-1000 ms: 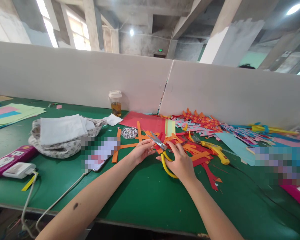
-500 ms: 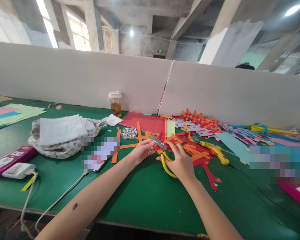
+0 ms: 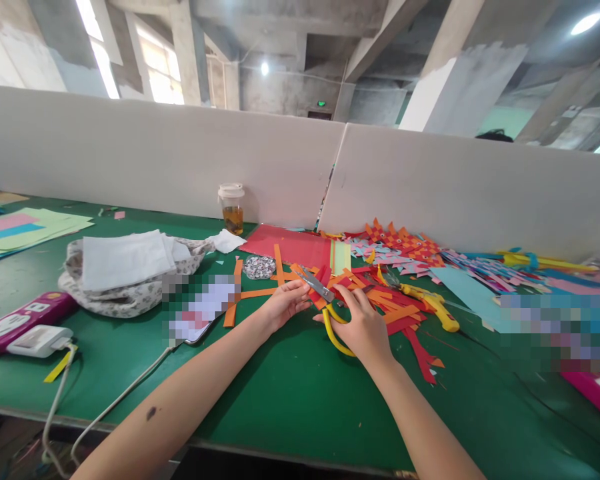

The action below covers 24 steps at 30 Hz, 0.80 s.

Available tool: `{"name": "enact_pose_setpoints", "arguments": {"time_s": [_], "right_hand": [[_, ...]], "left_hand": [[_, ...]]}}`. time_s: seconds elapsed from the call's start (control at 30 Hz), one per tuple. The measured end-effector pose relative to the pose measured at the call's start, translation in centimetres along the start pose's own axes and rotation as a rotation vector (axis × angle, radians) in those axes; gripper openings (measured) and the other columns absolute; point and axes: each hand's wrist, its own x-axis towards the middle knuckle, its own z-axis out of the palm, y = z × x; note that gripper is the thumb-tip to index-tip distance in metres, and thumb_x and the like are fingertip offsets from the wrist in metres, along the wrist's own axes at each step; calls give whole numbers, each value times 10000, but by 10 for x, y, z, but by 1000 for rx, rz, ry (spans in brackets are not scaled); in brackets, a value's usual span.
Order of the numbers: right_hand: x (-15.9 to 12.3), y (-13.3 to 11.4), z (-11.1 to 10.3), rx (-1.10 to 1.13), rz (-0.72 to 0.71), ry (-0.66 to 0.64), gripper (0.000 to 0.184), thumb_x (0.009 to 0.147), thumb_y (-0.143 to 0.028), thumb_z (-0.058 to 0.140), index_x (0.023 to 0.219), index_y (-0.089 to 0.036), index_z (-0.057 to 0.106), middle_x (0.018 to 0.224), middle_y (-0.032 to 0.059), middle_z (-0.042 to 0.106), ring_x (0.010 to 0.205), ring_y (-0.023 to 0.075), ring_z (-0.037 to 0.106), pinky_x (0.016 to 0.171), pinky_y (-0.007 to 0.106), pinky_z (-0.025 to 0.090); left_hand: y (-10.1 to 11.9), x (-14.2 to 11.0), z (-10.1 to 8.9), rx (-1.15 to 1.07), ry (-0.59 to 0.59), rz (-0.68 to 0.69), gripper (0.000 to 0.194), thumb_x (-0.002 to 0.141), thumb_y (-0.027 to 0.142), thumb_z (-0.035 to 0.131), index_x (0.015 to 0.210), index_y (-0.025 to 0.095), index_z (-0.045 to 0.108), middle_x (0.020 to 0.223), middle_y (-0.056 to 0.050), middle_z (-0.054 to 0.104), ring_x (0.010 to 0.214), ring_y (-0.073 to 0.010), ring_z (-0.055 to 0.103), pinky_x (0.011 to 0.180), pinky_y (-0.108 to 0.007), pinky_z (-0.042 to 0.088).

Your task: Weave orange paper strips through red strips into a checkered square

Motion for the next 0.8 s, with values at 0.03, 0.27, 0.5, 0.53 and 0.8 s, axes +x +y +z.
{"name": "enact_pose_setpoints", "arguments": {"time_s": [0.03, 0.27, 0.5, 0.53, 0.8], "right_hand": [[0, 0, 0, -3, -6, 10, 490, 757, -447, 528, 1175, -194, 491, 938, 78, 577, 754, 200, 597, 544, 253, 409], [0, 3, 3, -35, -29, 74, 474, 752, -457, 533, 1145, -192, 526, 907, 76, 607, 718, 197, 610, 502, 246, 376], [-1, 5, 5, 35, 6, 90, 469, 737, -456, 557, 1114, -177, 546, 928, 73, 633, 762, 211, 627, 536, 253, 408], [0, 5, 5, 53, 12, 99, 465, 737, -453, 559, 1109, -174, 548, 932, 75, 634, 775, 214, 627, 552, 256, 418], [4, 7, 3, 284, 193, 202, 445, 743, -412, 565, 1125, -190, 519, 914, 72, 604, 743, 177, 595, 587, 262, 453]], "left_hand": [[0, 0, 0, -4, 4, -1, 175, 614, 183, 743, 727, 146, 614, 616, 7, 643, 552, -79, 600, 597, -197, 483], [0, 0, 1, 2, 28, 3, 197, 617, 174, 740, 765, 128, 619, 657, -3, 666, 567, -79, 612, 601, -192, 489], [2, 0, 4, -3, 92, 54, 207, 584, 183, 761, 692, 137, 591, 625, 21, 646, 543, -61, 598, 587, -167, 484], [1, 1, 3, 2, 91, 63, 211, 584, 192, 761, 690, 136, 588, 635, 17, 647, 550, -62, 600, 592, -167, 486], [-1, 3, 2, -33, 172, 124, 275, 548, 204, 781, 700, 145, 559, 660, 9, 642, 595, -87, 621, 613, -188, 498]]}}
